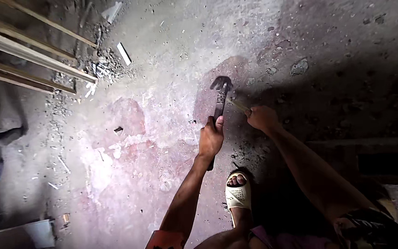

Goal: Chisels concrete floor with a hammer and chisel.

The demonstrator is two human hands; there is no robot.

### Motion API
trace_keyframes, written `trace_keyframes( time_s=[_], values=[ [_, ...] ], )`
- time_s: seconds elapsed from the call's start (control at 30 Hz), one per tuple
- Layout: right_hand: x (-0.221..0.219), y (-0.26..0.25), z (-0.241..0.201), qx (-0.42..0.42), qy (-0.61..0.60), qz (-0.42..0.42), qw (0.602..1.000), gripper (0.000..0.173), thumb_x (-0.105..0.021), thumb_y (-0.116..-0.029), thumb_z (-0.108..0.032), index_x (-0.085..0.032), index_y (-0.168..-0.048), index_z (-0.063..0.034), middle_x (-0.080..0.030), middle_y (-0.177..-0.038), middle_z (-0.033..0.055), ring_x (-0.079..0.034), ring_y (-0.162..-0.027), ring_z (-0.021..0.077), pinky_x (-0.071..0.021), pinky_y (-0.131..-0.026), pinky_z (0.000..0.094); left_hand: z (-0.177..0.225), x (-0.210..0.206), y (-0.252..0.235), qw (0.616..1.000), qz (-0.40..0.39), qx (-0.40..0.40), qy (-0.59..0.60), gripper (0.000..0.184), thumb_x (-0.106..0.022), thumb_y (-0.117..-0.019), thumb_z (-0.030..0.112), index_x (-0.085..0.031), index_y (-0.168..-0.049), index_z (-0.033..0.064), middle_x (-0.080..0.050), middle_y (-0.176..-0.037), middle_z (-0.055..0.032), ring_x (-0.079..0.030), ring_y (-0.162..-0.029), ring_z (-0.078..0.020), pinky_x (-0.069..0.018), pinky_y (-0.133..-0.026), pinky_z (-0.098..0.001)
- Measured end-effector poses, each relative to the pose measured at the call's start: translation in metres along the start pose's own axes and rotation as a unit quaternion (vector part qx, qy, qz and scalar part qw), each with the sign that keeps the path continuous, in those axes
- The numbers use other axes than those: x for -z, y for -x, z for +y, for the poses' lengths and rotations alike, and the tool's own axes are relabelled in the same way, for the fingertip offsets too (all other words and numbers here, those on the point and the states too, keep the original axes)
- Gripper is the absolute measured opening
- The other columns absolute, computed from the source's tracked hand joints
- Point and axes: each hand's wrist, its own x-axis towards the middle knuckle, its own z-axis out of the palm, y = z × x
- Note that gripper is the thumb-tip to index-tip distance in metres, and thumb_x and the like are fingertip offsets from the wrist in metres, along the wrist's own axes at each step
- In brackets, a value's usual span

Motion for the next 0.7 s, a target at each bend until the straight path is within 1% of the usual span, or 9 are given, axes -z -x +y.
trace_keyframes(
  time_s=[0.03, 0.1, 0.17, 0.23, 0.33, 0.5, 0.57, 0.67, 0.7],
  values=[
    [0.000, 0.000, 0.000, 0.001, 0.007, -0.006, 1.000, 0.054, -0.037, -0.1106, -0.045, -0.069, -0.108, -0.0009, -0.070, -0.113, 0.0244, -0.067, -0.111, 0.0428, -0.0527, -0.085, 0.0631, -0.039, -0.023, -0.021, 0.994, 0.088, -0.063, 0.027, 0.058, -0.030, -0.1100, 0.055, -0.055, -0.119, 0.0038, -0.052, -0.064, -0.0155, -0.056, -0.050, -0.0304, -0.0492, -0.048, -0.0453],
    [-0.002, -0.002, 0.003, 0.007, 0.023, -0.008, 1.000, 0.055, -0.035, -0.1108, -0.046, -0.068, -0.107, -0.0013, -0.070, -0.111, 0.0240, -0.068, -0.111, 0.0422, -0.0524, -0.085, 0.0624, -0.067, -0.042, -0.039, 0.978, 0.158, -0.113, 0.075, 0.060, -0.029, -0.1046, 0.067, -0.052, -0.117, 0.0139, -0.039, -0.051, -0.0035, -0.041, -0.035, -0.0194, -0.0381, -0.035, -0.0368],
    [-0.003, -0.003, 0.004, 0.011, 0.027, -0.002, 1.000, 0.053, -0.037, -0.1102, -0.046, -0.068, -0.110, -0.0023, -0.071, -0.112, 0.0232, -0.068, -0.110, 0.0420, -0.0525, -0.085, 0.0631, -0.074, -0.055, -0.047, 0.975, 0.178, -0.119, 0.059, 0.059, -0.028, -0.1053, 0.066, -0.050, -0.122, 0.0133, -0.040, -0.053, -0.0039, -0.042, -0.036, -0.0197, -0.0395, -0.035, -0.0373],
    [-0.004, -0.002, 0.003, 0.015, 0.023, 0.006, 1.000, 0.051, -0.040, -0.1096, -0.044, -0.068, -0.113, -0.0023, -0.070, -0.114, 0.0235, -0.067, -0.112, 0.0425, -0.0522, -0.087, 0.0639, -0.085, -0.069, -0.062, 0.990, 0.124, -0.072, 0.009, 0.062, -0.027, -0.1062, 0.064, -0.048, -0.127, 0.0094, -0.053, -0.062, -0.0128, -0.056, -0.048, -0.0304, -0.0487, -0.045, -0.0482],
    [-0.003, 0.000, -0.004, 0.014, 0.024, 0.007, 1.000, 0.047, -0.044, -0.1092, -0.041, -0.067, -0.116, -0.0011, -0.069, -0.118, 0.0241, -0.066, -0.114, 0.0426, -0.0525, -0.089, 0.0629, -0.081, -0.065, -0.079, 0.998, 0.053, -0.028, 0.006, 0.063, -0.028, -0.1081, 0.060, -0.055, -0.119, 0.0051, -0.061, -0.075, -0.0192, -0.064, -0.063, -0.0367, -0.0531, -0.057, -0.0544],
    [-0.002, 0.006, -0.005, 0.006, 0.026, -0.011, 1.000, 0.051, -0.038, -0.1109, -0.041, -0.068, -0.114, -0.0002, -0.069, -0.116, 0.0257, -0.067, -0.113, 0.0442, -0.0517, -0.086, 0.0645, -0.056, -0.046, -0.035, 0.975, 0.170, -0.118, 0.080, 0.061, -0.025, -0.1059, 0.065, -0.052, -0.116, 0.0117, -0.042, -0.055, -0.0040, -0.045, -0.039, -0.0201, -0.0407, -0.038, -0.0371],
    [-0.002, 0.001, -0.002, 0.015, 0.019, 0.002, 1.000, 0.049, -0.039, -0.1102, -0.041, -0.067, -0.113, -0.0006, -0.070, -0.114, 0.0254, -0.067, -0.111, 0.0440, -0.0516, -0.086, 0.0646, -0.069, -0.062, -0.044, 0.970, 0.202, -0.121, 0.061, 0.061, -0.026, -0.1058, 0.065, -0.049, -0.122, 0.0107, -0.044, -0.054, -0.0058, -0.047, -0.038, -0.0217, -0.0421, -0.036, -0.0387],
    [-0.006, -0.004, 0.001, 0.021, 0.012, 0.011, 1.000, 0.048, -0.044, -0.1088, -0.042, -0.068, -0.113, -0.0008, -0.069, -0.116, 0.0249, -0.066, -0.114, 0.0434, -0.0514, -0.089, 0.0651, -0.096, -0.088, -0.084, 0.995, 0.097, -0.034, 0.015, 0.062, -0.028, -0.1082, 0.060, -0.053, -0.126, 0.0055, -0.062, -0.074, -0.0192, -0.066, -0.063, -0.0372, -0.0548, -0.058, -0.0557],
    [-0.006, -0.006, 0.001, 0.024, 0.013, 0.015, 1.000, 0.048, -0.044, -0.1090, -0.042, -0.068, -0.112, -0.0004, -0.069, -0.117, 0.0248, -0.066, -0.115, 0.0434, -0.0512, -0.089, 0.0652, -0.098, -0.088, -0.093, 0.997, 0.071, -0.015, 0.029, 0.065, -0.026, -0.1076, 0.062, -0.055, -0.122, 0.0049, -0.062, -0.076, -0.0204, -0.065, -0.064, -0.0379, -0.0544, -0.058, -0.0559]
  ],
)
